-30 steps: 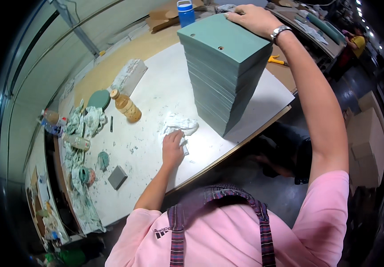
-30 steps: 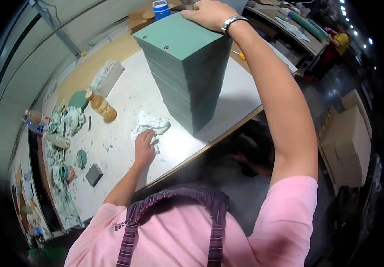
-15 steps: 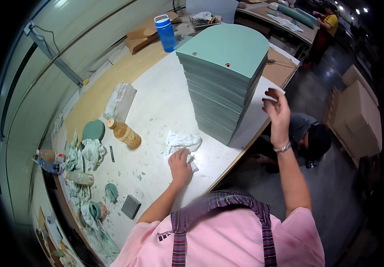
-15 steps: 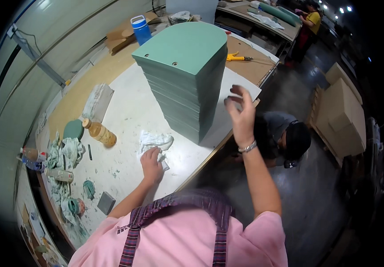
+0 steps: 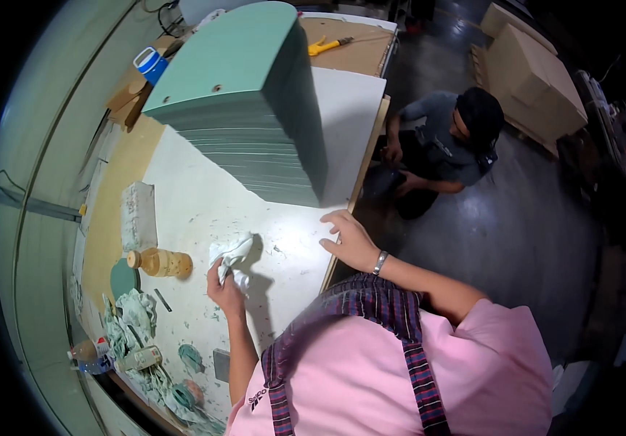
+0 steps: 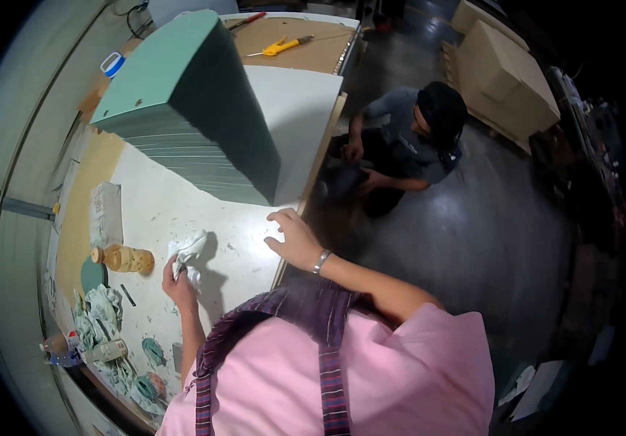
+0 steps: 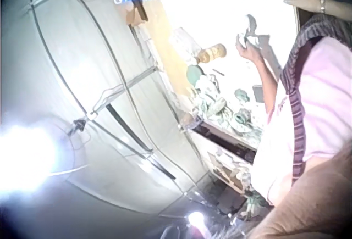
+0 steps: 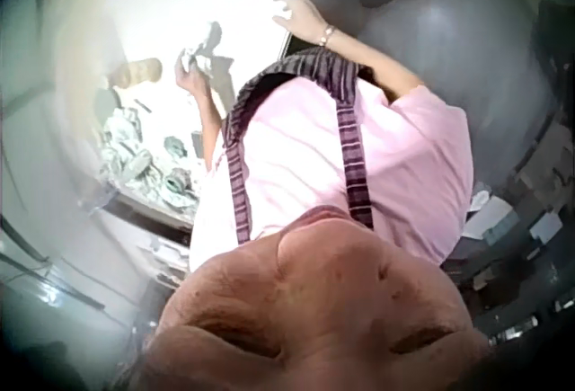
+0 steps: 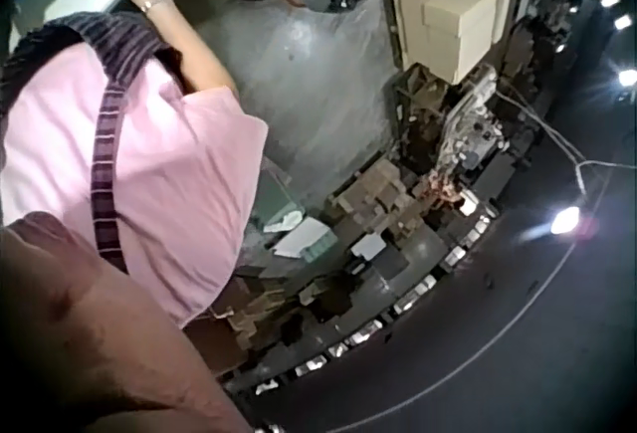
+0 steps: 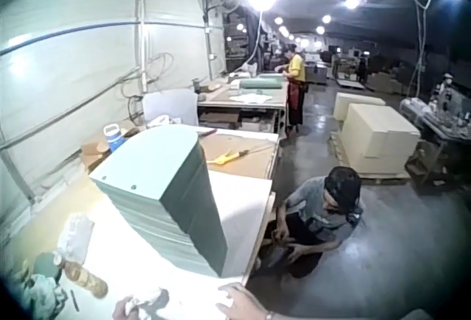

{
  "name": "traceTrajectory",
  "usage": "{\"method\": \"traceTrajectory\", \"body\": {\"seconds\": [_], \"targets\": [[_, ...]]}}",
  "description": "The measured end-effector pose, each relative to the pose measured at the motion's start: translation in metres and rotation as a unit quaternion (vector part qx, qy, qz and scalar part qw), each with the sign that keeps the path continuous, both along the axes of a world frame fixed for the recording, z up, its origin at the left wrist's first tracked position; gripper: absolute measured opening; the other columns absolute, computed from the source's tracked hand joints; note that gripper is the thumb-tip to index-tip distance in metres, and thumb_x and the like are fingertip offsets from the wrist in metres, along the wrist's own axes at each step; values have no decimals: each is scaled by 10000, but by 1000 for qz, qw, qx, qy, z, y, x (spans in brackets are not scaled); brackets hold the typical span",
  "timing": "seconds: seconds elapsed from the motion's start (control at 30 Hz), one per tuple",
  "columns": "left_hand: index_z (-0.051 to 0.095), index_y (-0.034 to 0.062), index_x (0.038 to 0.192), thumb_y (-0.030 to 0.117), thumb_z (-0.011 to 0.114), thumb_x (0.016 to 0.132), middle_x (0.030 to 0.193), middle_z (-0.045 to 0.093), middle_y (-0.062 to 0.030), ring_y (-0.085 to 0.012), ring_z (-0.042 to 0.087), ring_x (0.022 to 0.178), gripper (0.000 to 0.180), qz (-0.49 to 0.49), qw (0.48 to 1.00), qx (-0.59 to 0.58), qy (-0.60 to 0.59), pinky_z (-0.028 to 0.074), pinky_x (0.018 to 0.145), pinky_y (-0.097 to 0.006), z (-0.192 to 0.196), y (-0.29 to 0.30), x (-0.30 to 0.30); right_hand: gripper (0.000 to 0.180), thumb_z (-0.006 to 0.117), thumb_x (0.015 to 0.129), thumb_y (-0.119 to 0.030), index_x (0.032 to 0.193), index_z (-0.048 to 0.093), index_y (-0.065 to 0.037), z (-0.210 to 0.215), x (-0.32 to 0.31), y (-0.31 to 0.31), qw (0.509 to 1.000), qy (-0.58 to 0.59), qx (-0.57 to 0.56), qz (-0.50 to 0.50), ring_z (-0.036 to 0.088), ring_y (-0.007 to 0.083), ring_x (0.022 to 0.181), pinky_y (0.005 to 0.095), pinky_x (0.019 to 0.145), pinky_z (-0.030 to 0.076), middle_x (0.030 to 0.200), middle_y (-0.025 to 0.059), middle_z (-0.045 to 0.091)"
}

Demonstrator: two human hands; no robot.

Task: The person sands the edges of several stacked green panels with a sanding block and then wipes the panels and the work surface with a white cloth.

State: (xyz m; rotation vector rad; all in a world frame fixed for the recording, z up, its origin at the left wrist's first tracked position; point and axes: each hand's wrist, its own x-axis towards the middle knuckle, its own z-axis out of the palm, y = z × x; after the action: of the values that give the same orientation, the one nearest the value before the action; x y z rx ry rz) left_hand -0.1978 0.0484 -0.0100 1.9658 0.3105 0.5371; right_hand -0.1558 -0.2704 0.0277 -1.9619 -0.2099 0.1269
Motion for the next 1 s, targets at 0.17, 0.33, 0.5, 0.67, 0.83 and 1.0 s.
{"method": "traceTrajectory", "body": {"seconds": [0.17, 0.33, 0.5, 0.67, 0.83, 1.0], "targets": [[651, -49, 1107, -100, 524, 814, 1067, 661, -103, -164, 609, 973, 324, 42, 996, -71, 20, 459, 892, -277, 3, 11, -25, 325, 690, 800, -202, 1050, 614, -9, -32, -17, -17, 998, 62, -8, 29, 618, 247, 847, 353, 780, 507, 1081, 160, 554], [647, -59, 1104, -102, 507, 832, 1068, 661, -98, -159, 608, 972, 309, 40, 995, -80, 34, 460, 883, -267, 16, 8, -34, 258, 692, 778, -228, 925, 654, -18, -72, -29, -47, 997, 53, -62, -13, 596, 319, 872, 391, 793, 486, 915, 160, 597], [647, -51, 1111, -98, 524, 813, 1050, 664, -93, -152, 602, 955, 327, 20, 993, -94, 66, 465, 867, -271, 0, 0, -38, 275, 692, 784, -245, 936, 665, -18, -119, -51, -93, 975, 150, -157, -51, 624, 348, 933, 413, 832, 501, 976, 180, 632], [646, -5, 1072, -86, 538, 746, 1029, 644, -127, -248, 611, 974, 352, -50, 996, 47, 55, 457, 898, -330, -51, -10, -46, 329, 680, 748, -303, 888, 694, -5, -212, -91, -164, 936, 258, -231, -66, 656, 387, 901, 440, 808, 525, 935, 221, 681], [620, 24, 1034, -58, 530, 672, 992, 615, -180, -389, 570, 965, 382, -66, 951, 301, -5, 443, 885, -432, -35, -33, -41, 348, 668, 794, -301, 938, 704, 14, -253, -151, -234, 866, 344, -343, -120, 656, 380, 899, 442, 820, 516, 945, 240, 680], [610, 26, 1026, -46, 545, 669, 993, 606, -167, -383, 560, 962, 370, -56, 949, 311, 3, 439, 868, -439, -35, -35, -41, 389, 674, 796, -323, 1008, 704, 2, -241, -155, -235, 834, 451, -243, -204, 623, 393, 1045, 438, 904, 494, 1076, 234, 665]]}}
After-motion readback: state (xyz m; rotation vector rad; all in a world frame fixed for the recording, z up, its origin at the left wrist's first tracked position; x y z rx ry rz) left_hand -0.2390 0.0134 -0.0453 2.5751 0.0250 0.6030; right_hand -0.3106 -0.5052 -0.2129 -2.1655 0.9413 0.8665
